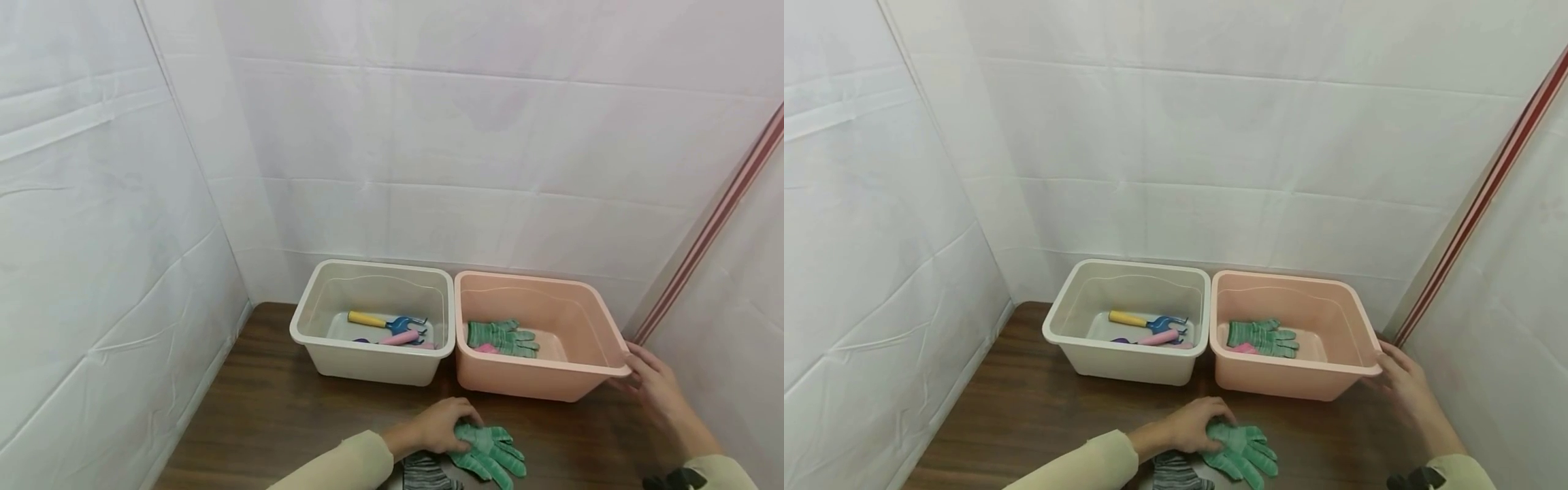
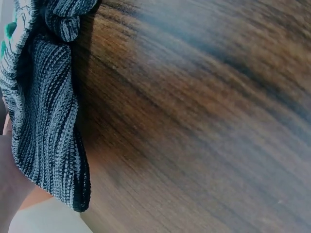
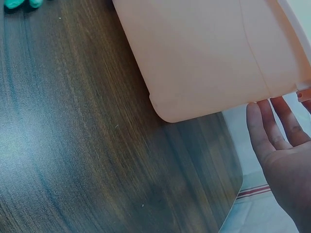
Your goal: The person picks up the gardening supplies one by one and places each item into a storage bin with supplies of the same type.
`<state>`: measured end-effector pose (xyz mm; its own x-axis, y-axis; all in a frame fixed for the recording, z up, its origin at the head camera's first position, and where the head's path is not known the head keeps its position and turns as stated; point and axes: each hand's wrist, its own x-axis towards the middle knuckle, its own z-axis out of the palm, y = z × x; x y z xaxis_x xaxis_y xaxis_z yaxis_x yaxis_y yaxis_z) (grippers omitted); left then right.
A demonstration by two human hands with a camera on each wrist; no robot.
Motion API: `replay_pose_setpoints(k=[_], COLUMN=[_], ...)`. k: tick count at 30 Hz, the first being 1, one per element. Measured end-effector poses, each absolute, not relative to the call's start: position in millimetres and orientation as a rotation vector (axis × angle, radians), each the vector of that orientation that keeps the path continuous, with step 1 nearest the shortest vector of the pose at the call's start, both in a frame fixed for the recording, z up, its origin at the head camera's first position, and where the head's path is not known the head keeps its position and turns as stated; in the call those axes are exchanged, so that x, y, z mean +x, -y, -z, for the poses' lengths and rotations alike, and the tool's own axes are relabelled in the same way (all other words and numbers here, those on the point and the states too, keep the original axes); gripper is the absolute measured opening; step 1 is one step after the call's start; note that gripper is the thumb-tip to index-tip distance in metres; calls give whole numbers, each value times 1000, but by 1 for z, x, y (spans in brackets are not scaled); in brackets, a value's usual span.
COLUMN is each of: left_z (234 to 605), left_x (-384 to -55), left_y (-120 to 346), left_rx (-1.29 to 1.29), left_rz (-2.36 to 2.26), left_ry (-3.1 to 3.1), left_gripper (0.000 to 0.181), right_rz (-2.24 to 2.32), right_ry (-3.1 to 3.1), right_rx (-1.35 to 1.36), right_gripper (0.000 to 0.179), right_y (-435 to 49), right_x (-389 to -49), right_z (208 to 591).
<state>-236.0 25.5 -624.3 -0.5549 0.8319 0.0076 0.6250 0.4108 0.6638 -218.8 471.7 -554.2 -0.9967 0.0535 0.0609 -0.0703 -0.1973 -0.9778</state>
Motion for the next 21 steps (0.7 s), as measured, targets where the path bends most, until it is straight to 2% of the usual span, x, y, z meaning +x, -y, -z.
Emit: replay_pose_setpoints(k=[13,21], left_z=[626,627], left_x=[-238,-245], left_y=[-29,-23], left_rx=[1252,1149], left_rz=[-964,-1120], left_ry=[-2342,-2290], left_gripper=[26,25], right_rz=[-2399,-2407], right_ry=[1900,1895], right_rx=[-3,-50], right_gripper=[32,29], right_y=[-472,-471], right_x=[-216,-216], right_z=[555,553])
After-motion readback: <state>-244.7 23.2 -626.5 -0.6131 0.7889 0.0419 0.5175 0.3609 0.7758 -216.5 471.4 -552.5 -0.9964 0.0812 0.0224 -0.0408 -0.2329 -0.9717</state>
